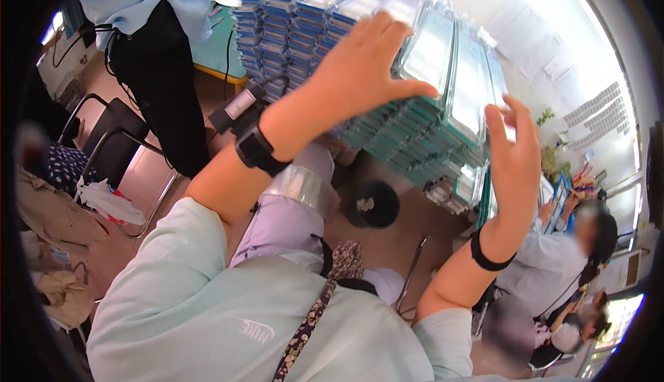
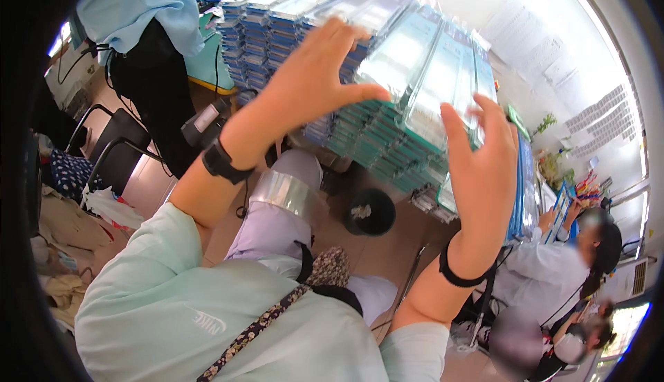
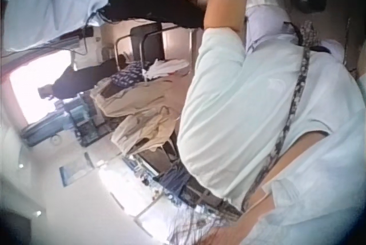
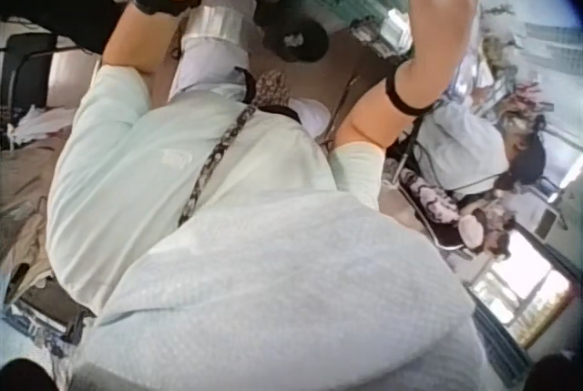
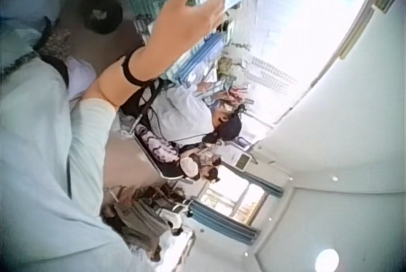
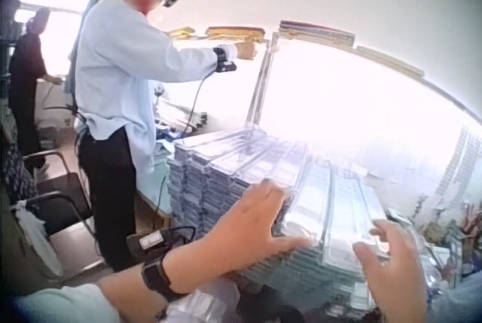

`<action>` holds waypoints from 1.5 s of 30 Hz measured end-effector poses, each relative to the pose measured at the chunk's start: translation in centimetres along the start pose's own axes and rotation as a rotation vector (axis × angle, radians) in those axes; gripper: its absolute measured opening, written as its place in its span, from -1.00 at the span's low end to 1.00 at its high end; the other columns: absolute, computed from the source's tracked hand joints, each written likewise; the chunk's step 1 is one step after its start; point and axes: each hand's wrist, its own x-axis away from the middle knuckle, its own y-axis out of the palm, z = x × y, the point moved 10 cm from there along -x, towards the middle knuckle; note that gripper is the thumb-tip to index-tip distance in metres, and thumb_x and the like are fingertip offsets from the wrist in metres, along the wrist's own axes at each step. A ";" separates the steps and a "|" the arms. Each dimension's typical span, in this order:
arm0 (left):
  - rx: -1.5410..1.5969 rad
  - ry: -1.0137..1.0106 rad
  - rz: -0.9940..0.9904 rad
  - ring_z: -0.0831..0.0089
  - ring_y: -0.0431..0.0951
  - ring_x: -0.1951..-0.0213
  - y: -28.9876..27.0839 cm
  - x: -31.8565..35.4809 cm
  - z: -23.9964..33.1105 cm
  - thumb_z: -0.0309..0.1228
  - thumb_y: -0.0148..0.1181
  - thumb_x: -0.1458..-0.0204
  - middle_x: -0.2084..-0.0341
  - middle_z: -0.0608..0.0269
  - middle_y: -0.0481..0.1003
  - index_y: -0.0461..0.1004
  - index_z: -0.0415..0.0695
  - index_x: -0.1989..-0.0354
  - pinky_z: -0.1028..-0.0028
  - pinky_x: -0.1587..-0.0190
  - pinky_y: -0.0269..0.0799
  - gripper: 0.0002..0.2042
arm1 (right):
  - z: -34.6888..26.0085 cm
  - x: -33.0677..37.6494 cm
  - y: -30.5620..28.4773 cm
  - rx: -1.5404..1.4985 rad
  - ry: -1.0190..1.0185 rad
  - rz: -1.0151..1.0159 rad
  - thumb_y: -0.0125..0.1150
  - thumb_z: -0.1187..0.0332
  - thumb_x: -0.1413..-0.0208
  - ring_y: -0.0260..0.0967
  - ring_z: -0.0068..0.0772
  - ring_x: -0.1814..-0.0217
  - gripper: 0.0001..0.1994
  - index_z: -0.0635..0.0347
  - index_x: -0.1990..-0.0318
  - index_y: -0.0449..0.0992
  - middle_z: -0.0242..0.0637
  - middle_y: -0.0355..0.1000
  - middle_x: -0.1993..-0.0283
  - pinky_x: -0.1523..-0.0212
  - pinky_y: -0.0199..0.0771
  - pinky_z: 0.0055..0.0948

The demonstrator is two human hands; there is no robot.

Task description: Sorting and placing long teal spirit levels or measuring tools into plastic sleeves for packaging.

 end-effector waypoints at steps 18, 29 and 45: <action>-0.198 0.409 -0.198 0.19 0.30 -0.13 4.0 -3.6 0.3 -0.12 0.02 -0.14 0.05 0.15 0.46 0.51 -0.15 0.06 -0.14 -0.13 0.04 -0.62 | 0.6 -5.1 9.0 0.020 -0.180 -0.438 0.14 -0.03 -0.11 0.33 0.02 -0.14 -0.41 0.29 -0.12 0.40 0.03 0.38 -0.13 -0.13 0.30 -0.25; -0.238 0.292 -0.200 0.17 0.29 -0.18 4.7 -3.8 -0.4 -0.07 -0.02 -0.16 -0.05 0.12 0.40 0.45 -0.16 -0.03 -0.18 -0.19 -0.02 -0.56 | 3.7 -7.4 11.0 -0.005 -0.417 -0.432 0.14 0.00 -0.14 0.27 -0.23 -0.25 -0.49 0.10 -0.15 0.42 -0.13 0.38 -0.17 -0.25 0.14 -0.40; -0.223 0.427 -0.021 0.43 0.39 -0.03 2.9 -3.1 -0.7 -0.13 0.12 -0.10 0.15 0.39 0.46 0.53 0.03 0.08 -0.02 -0.14 0.06 -0.71 | -4.6 -3.9 9.2 0.006 -0.421 -0.170 0.10 0.16 -0.18 0.23 -0.03 -0.23 -0.61 0.17 -0.08 0.46 -0.10 0.39 -0.14 -0.20 0.19 -0.18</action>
